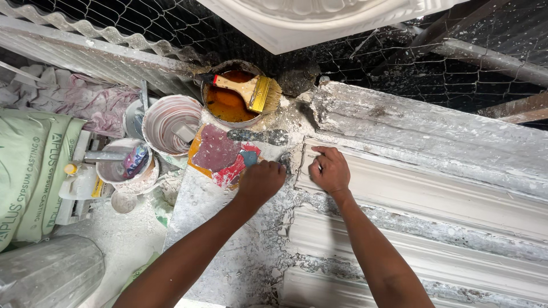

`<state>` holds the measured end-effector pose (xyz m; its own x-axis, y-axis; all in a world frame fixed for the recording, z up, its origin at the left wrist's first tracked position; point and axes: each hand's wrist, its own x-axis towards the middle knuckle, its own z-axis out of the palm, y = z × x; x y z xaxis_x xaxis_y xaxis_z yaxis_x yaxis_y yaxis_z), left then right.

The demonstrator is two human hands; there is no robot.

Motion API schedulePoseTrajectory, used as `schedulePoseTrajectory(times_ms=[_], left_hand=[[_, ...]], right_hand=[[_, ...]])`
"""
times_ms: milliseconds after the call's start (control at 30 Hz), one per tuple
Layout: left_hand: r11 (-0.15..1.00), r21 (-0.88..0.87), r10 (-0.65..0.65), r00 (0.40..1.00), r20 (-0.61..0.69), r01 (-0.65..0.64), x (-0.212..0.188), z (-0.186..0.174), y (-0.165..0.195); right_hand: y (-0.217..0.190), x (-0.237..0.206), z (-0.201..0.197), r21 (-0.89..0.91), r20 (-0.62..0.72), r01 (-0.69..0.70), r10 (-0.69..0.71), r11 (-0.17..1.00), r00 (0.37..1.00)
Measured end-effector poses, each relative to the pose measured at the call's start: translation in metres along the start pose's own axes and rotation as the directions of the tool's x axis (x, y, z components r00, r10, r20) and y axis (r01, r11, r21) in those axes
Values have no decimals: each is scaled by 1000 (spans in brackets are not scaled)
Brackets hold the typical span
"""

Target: The person washes their hands with a sponge, wipes them with a cloth, then uses a small scraper to remove excess plaster and residue from decorative gypsum cornice moldings, working along the grooves of several molding pieces on the workbench.

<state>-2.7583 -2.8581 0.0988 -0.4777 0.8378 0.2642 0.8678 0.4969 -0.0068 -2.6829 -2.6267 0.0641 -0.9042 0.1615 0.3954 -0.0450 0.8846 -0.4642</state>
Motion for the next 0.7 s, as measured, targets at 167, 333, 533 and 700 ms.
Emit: schedulePoseTrajectory(times_ms=[167,333,533,700], left_hand=[[996,85,-1,983,185,-15,25,-12,25],[1000,3,-28,999,39,28,0,-18,16],[947,-177,-257,963,78,267,-45,11,21],[891,-109,-425,894,145,441,-53,43,64]], right_hand=[[-2,1,-3,2,22,-36,36,999,999],[-1,3,-6,20,23,-22,22,1000,999],[0,2,-2,14,23,-36,35,999,999],[1,0,2,6,37,-60,60,998,998]])
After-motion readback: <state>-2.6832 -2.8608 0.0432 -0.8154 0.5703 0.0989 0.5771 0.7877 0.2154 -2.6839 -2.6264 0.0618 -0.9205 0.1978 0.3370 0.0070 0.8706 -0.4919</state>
